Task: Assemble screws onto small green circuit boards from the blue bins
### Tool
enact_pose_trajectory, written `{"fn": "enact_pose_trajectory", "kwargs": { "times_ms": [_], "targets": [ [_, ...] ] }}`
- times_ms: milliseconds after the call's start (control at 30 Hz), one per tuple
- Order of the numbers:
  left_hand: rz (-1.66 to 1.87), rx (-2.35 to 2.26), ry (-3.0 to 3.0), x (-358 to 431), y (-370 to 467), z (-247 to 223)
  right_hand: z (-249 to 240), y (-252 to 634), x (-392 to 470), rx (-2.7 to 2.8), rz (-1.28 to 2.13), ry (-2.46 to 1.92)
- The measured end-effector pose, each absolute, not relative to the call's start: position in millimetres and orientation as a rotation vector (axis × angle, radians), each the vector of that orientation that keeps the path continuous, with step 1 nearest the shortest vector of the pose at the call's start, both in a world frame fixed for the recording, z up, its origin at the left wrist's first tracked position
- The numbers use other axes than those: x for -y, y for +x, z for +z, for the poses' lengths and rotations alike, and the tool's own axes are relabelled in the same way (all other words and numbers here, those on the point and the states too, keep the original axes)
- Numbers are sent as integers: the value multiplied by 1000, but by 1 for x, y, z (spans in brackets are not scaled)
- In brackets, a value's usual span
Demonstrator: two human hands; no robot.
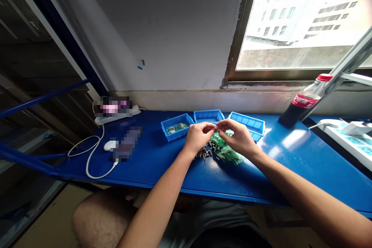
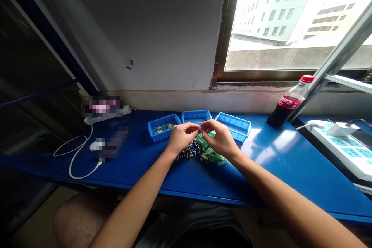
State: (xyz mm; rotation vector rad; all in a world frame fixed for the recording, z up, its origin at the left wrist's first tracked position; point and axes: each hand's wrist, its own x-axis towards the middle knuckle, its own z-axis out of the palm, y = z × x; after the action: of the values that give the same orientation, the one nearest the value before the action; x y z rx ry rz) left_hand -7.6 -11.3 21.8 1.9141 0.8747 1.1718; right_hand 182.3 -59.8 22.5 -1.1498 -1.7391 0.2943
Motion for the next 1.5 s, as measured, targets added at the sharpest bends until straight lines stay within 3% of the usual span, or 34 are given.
{"fn": "enact_pose_trajectory", "kwargs": {
  "times_ms": [300, 767, 1500],
  "targets": [
    [1176, -843, 1978, 6, -8, 20, 20, 183, 57, 1708, 360, -1145],
    [1003, -885, 1967, 17, -11, 34, 25, 182, 60, 1801, 201, -1077],
    [1187, -872, 2117, 5, -8, 18, 22, 182, 58, 1718, 350, -1190]
  ]
}}
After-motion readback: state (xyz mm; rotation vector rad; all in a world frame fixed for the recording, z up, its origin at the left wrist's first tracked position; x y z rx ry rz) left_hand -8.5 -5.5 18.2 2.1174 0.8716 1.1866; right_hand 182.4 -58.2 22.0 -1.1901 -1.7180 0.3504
